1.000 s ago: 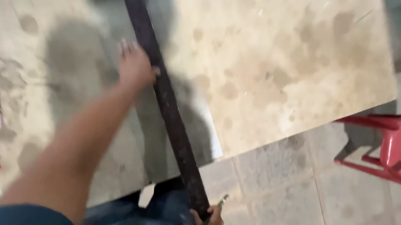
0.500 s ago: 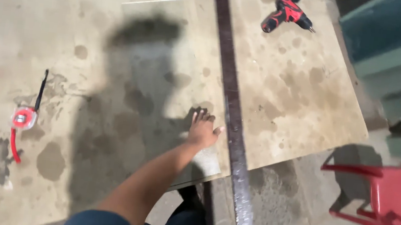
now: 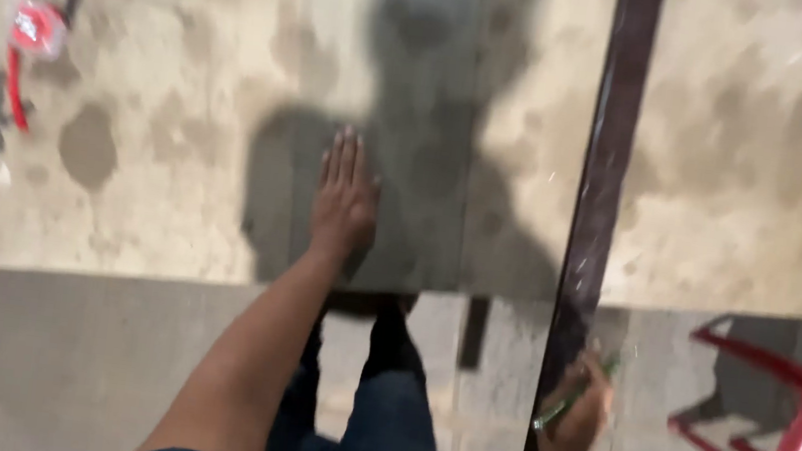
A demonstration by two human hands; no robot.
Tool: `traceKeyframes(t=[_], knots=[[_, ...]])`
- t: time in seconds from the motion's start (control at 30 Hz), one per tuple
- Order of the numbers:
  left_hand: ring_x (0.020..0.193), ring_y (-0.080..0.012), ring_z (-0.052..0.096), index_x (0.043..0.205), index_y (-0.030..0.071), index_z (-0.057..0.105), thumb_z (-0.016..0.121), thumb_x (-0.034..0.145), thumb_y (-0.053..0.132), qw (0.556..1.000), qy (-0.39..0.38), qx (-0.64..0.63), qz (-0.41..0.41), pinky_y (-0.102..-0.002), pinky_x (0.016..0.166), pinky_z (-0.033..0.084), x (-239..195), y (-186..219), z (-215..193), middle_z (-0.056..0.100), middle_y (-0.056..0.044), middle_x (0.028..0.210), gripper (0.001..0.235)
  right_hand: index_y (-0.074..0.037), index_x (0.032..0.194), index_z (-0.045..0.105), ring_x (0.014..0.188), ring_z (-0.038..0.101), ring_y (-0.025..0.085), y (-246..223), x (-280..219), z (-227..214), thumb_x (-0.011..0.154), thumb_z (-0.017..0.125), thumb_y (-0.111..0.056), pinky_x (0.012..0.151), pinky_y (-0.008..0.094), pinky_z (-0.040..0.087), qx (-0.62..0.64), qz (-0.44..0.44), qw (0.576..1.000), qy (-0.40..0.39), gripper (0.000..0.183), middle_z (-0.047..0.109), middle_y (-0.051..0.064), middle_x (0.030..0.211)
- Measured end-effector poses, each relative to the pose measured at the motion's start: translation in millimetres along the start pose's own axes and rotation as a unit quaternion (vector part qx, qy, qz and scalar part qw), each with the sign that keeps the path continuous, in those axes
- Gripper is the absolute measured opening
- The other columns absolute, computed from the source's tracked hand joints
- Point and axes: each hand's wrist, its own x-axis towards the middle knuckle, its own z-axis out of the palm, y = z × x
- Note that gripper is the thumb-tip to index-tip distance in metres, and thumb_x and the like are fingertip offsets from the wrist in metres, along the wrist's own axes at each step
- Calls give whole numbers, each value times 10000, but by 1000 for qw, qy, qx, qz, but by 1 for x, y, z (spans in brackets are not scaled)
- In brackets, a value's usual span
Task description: Measure and prepare a glass pane for cutting using a measuring tape and marker.
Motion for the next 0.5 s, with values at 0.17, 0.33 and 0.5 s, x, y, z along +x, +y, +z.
traceKeyframes(t=[0.17,0.33,0.5], knots=[[1605,-362,152,1611,-70,241,388,1115,272,1000,-2,2,16,-464,1315,129,-44,-6,-7,178,-233,1713,621,23,1354,563,1019,656,228,-86,0,11,1086,500,0,846,340,554,65,-77,994,-33,276,653,153,1190],[1586,-358,172,1597,-79,262,431,1089,284,1000,-4,5,18,-471,1292,132,-108,-14,-4,192,-236,1696,646,-126,1196,656,886,595,200,-73,-86,45,1135,561,-211,802,319,529,12,-57,996,-64,142,584,105,960],[1366,-381,450,1347,-49,520,572,1037,168,991,35,-125,15,-479,1155,361,-208,6,-36,497,-237,1388,381,40,1145,570,616,503,155,-16,-173,70,1110,470,-278,548,329,454,228,440,854,-158,335,568,22,786]])
